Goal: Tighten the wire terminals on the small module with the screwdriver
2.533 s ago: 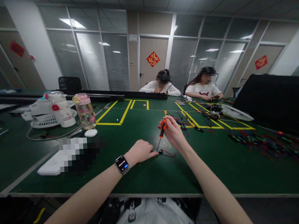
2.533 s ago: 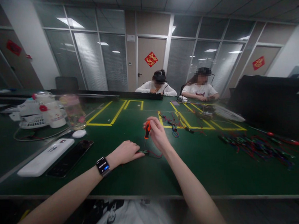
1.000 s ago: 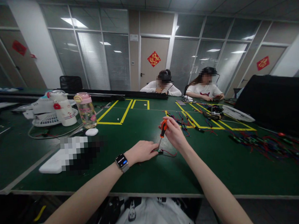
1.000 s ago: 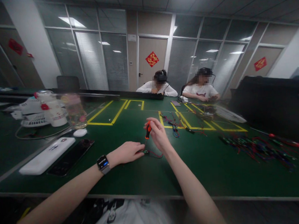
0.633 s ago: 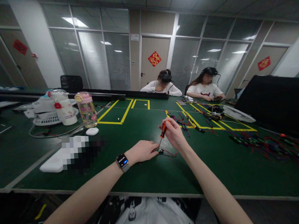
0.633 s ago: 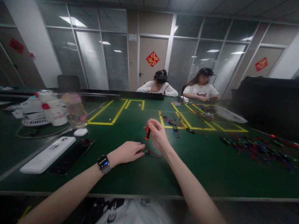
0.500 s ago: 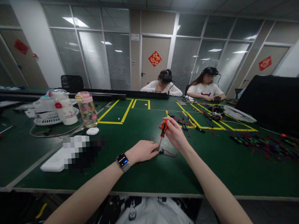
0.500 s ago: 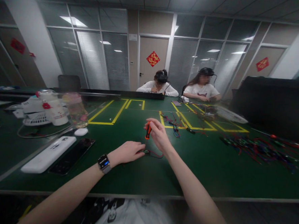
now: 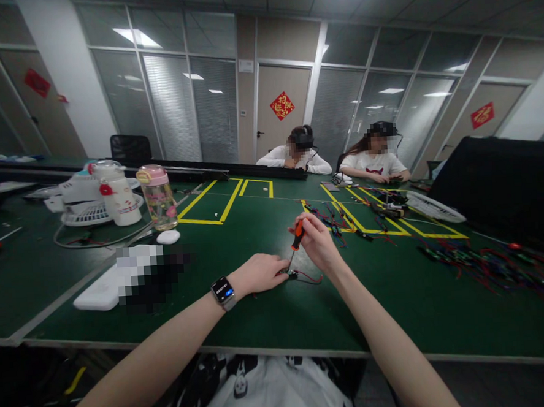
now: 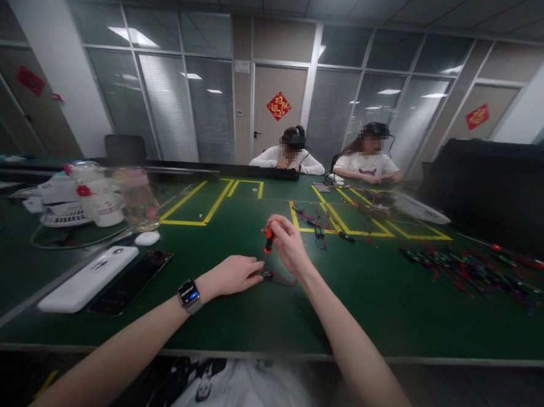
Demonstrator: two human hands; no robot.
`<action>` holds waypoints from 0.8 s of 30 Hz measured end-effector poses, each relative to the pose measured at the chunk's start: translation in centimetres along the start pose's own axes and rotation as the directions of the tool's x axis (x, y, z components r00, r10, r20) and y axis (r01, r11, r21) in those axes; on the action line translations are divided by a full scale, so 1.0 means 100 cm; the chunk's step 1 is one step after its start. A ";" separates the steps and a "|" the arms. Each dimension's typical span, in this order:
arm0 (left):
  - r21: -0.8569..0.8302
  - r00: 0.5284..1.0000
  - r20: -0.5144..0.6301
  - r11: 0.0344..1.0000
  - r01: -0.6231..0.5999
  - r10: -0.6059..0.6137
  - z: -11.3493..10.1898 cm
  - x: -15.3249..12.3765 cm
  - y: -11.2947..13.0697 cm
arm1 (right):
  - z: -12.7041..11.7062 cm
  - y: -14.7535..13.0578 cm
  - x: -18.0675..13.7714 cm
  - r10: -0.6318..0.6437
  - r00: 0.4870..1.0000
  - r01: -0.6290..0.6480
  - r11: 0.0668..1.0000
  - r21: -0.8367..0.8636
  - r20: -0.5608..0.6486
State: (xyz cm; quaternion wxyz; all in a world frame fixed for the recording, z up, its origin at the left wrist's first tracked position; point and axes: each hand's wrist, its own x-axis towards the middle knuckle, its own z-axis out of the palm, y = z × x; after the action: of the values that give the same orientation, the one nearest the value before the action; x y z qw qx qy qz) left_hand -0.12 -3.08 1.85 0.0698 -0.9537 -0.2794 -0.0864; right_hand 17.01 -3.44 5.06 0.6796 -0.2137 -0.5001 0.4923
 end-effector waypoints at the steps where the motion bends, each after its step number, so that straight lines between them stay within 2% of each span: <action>1: 0.010 1.000 -0.003 1.000 0.000 0.000 0.000 0.000 0.000 | 0.000 -0.001 0.000 0.013 1.000 -0.013 1.000 0.001 0.003; 9: 0.098 0.999 -0.038 0.995 -0.005 0.009 0.003 0.000 0.003 | 0.004 -0.003 -0.002 0.013 1.000 -0.014 1.000 0.015 0.027; 17: 0.132 0.999 -0.046 0.991 -0.006 0.012 0.003 0.001 0.007 | 0.001 0.002 0.000 -0.054 0.995 0.051 0.998 -0.032 -0.086; 24: 0.146 0.998 -0.060 0.989 -0.008 0.017 0.004 0.000 0.007 | 0.004 -0.004 -0.004 0.000 1.000 0.000 1.000 0.004 0.001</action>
State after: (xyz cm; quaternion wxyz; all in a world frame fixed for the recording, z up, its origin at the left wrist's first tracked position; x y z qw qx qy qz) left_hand 0.38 -3.60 1.39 0.1481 -0.9447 -0.2768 -0.0945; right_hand 16.86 -4.05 5.39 0.6799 -0.2123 -0.4994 0.4933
